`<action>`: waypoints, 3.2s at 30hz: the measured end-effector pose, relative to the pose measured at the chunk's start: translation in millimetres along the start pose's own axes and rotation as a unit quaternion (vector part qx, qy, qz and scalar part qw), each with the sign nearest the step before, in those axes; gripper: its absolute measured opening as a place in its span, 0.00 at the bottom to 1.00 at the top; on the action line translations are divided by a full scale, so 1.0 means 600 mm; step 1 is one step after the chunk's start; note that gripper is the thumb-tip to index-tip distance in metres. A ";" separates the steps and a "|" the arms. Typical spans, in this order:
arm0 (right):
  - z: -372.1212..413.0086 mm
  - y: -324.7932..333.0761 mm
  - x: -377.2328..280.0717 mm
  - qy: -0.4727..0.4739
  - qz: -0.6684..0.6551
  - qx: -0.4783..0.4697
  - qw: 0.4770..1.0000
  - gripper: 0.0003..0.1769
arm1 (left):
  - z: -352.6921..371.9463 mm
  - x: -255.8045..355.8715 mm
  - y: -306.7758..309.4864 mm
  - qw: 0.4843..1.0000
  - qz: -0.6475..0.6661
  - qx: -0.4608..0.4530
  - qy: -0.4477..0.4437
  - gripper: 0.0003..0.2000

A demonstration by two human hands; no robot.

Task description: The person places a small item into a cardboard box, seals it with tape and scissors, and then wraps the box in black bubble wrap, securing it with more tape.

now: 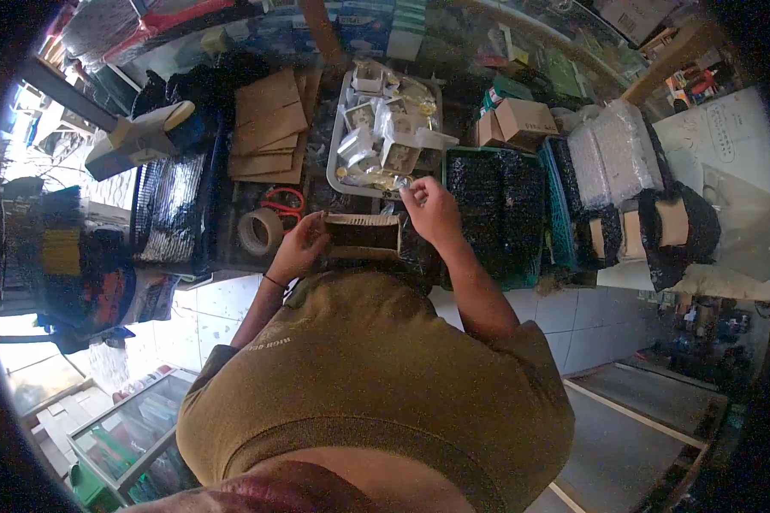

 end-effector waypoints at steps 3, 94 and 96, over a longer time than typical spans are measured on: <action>-0.026 0.004 -0.007 0.016 0.003 0.000 1.000 0.14 | -0.014 0.015 0.005 0.999 0.001 -0.013 -0.040 0.25; -0.455 -0.116 0.079 0.002 0.101 -0.031 0.994 0.17 | -0.042 0.064 -0.024 0.985 -0.144 -0.041 -0.091 0.19; -0.447 -0.078 0.052 0.059 0.115 0.005 0.992 0.16 | -0.043 0.055 -0.022 0.983 -0.145 -0.043 -0.106 0.19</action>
Point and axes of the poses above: each hand's wrist, its own z-axis away from the middle knuckle, its own y-axis out of the back of the hand, x = y × z, the point moved 6 cm from there along -z, towards the middle knuckle, and after that the axes turned 13 degrees about z, right-handed, at the moved point
